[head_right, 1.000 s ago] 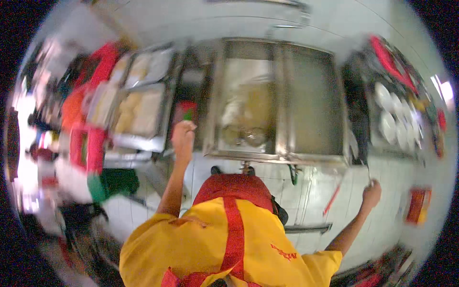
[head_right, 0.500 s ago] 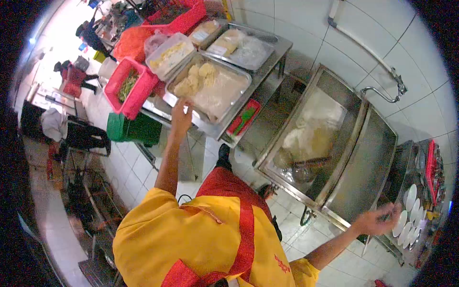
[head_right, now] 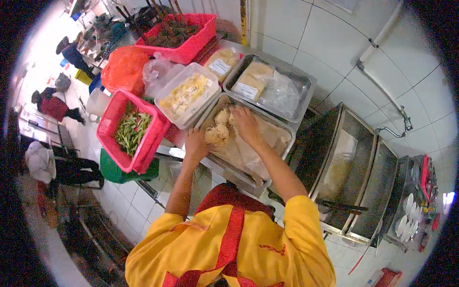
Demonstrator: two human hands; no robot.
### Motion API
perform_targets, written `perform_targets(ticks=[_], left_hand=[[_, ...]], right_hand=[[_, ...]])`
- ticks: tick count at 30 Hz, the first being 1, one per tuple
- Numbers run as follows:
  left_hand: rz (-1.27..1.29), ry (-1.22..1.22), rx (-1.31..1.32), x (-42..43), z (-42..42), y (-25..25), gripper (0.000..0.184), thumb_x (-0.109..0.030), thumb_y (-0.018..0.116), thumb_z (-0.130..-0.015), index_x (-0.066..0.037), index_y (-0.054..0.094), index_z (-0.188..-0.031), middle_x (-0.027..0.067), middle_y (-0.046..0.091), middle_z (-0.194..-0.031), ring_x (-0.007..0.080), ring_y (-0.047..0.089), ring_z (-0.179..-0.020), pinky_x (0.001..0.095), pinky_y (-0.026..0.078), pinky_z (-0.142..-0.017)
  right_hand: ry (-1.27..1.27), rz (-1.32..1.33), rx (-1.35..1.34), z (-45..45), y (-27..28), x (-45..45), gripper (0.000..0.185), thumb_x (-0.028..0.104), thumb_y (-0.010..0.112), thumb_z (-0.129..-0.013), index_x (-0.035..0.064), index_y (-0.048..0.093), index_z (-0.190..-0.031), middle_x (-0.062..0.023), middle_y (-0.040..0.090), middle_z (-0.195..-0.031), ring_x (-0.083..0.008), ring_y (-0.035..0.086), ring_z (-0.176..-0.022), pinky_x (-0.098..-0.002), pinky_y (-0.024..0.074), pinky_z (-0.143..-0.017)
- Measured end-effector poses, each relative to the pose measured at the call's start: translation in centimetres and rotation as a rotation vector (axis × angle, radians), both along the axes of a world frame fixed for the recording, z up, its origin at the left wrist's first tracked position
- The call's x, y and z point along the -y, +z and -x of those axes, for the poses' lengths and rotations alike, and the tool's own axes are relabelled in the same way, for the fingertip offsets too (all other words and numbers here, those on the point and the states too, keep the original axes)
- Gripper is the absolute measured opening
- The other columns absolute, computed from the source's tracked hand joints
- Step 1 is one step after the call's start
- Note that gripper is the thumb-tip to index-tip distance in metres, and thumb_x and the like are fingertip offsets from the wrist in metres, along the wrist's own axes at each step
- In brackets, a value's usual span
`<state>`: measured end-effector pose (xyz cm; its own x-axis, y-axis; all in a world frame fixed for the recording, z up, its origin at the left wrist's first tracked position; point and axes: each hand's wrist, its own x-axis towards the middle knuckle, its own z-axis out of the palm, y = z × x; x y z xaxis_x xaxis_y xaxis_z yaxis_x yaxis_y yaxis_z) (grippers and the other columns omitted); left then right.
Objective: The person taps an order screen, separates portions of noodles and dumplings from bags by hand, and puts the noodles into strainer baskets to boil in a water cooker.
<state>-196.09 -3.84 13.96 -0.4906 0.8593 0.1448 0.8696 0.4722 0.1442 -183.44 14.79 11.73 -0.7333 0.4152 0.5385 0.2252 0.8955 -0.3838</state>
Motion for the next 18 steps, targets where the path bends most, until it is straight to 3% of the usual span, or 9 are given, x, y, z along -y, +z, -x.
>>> perform_targets(ticks=[3,5,6,8,9,11,15,17,18], left_hand=[[-0.093,-0.092,0.257,1.5,1.4,2.9,0.051,-0.023,0.078,-0.061,-0.004,0.057,-0.104,0.0167,0.057,-0.107,0.0327,0.056,-0.092,0.0418,0.045,-0.081],[-0.388,-0.082,0.652,2.2,1.6,5.8,0.047,-0.010,0.073,-0.068,0.000,0.053,-0.109,0.0176,0.062,-0.097,0.0311,0.064,-0.081,0.0355,0.051,-0.069],[-0.389,-0.089,0.661,2.3,1.8,5.4,0.047,-0.010,0.073,-0.068,0.000,0.053,-0.109,0.0176,0.062,-0.097,0.0311,0.064,-0.081,0.0355,0.051,-0.069],[-0.546,-0.020,1.111,2.6,2.1,4.6,0.041,-0.003,0.071,-0.074,-0.002,0.050,-0.109,0.0099,0.058,-0.101,0.0187,0.058,-0.095,0.0291,0.046,-0.082],[-0.535,-0.026,1.120,2.4,2.1,4.9,0.041,-0.003,0.071,-0.074,-0.002,0.050,-0.109,0.0099,0.058,-0.101,0.0187,0.058,-0.095,0.0291,0.046,-0.082],[-0.531,-0.101,1.426,1.6,1.8,6.0,0.039,-0.002,0.069,-0.077,-0.002,0.051,-0.110,0.0069,0.057,-0.101,0.0133,0.054,-0.097,0.0260,0.045,-0.082],[-0.444,-0.161,1.437,-0.1,1.5,5.5,0.040,-0.005,0.070,-0.076,-0.001,0.052,-0.111,0.0062,0.057,-0.103,0.0138,0.054,-0.097,0.0268,0.045,-0.082],[-0.260,-0.301,1.115,-0.4,1.9,4.3,0.045,-0.011,0.073,-0.073,-0.001,0.054,-0.112,0.0091,0.057,-0.103,0.0186,0.056,-0.096,0.0297,0.045,-0.084],[-0.257,-0.310,1.116,-0.7,1.9,3.9,0.045,-0.011,0.073,-0.073,-0.001,0.054,-0.112,0.0091,0.057,-0.103,0.0186,0.056,-0.096,0.0297,0.045,-0.084]], right_hand=[[-0.079,0.039,0.150,0.0,-1.3,-0.1,0.036,0.006,0.056,-0.074,0.0023,0.054,-0.109,-0.0180,0.055,-0.105,-0.0376,0.053,-0.095,-0.0434,0.0445,-0.084],[-0.224,0.181,0.184,-2.5,0.8,1.6,0.036,0.010,0.060,-0.073,0.0028,0.055,-0.107,-0.0180,0.055,-0.103,-0.0381,0.053,-0.094,-0.0450,0.0432,-0.086],[-0.287,0.225,0.205,-4.2,3.4,2.8,0.037,0.012,0.063,-0.072,0.0030,0.055,-0.107,-0.0181,0.055,-0.102,-0.0382,0.053,-0.094,-0.0460,0.0425,-0.086],[-0.332,0.264,0.126,-7.4,5.1,4.4,0.047,0.010,0.066,-0.070,0.0028,0.053,-0.114,-0.0224,0.054,-0.105,-0.0401,0.053,-0.098,-0.0472,0.0408,-0.090],[-0.344,0.269,0.131,-8.7,4.0,5.3,0.047,0.010,0.066,-0.070,0.0028,0.053,-0.114,-0.0224,0.054,-0.105,-0.0401,0.053,-0.098,-0.0472,0.0408,-0.090],[-0.436,0.157,0.491,-10.3,2.0,7.0,0.061,0.005,0.067,-0.068,0.0076,0.046,-0.126,-0.0233,0.051,-0.108,-0.0401,0.050,-0.106,-0.0442,0.0420,-0.091],[-0.549,0.500,0.222,-10.5,4.6,7.6,0.067,-0.001,0.068,-0.066,0.0025,0.043,-0.127,-0.0243,0.051,-0.112,-0.0424,0.049,-0.107,-0.0442,0.0417,-0.092],[-0.498,0.364,0.071,-10.3,5.1,7.5,0.066,0.002,0.069,-0.066,0.0014,0.042,-0.127,-0.0250,0.050,-0.113,-0.0434,0.048,-0.108,-0.0449,0.0402,-0.094],[-0.440,0.226,-0.075,-10.4,5.2,7.5,0.066,0.005,0.070,-0.067,0.0004,0.042,-0.126,-0.0258,0.050,-0.114,-0.0445,0.047,-0.108,-0.0456,0.0388,-0.095]])
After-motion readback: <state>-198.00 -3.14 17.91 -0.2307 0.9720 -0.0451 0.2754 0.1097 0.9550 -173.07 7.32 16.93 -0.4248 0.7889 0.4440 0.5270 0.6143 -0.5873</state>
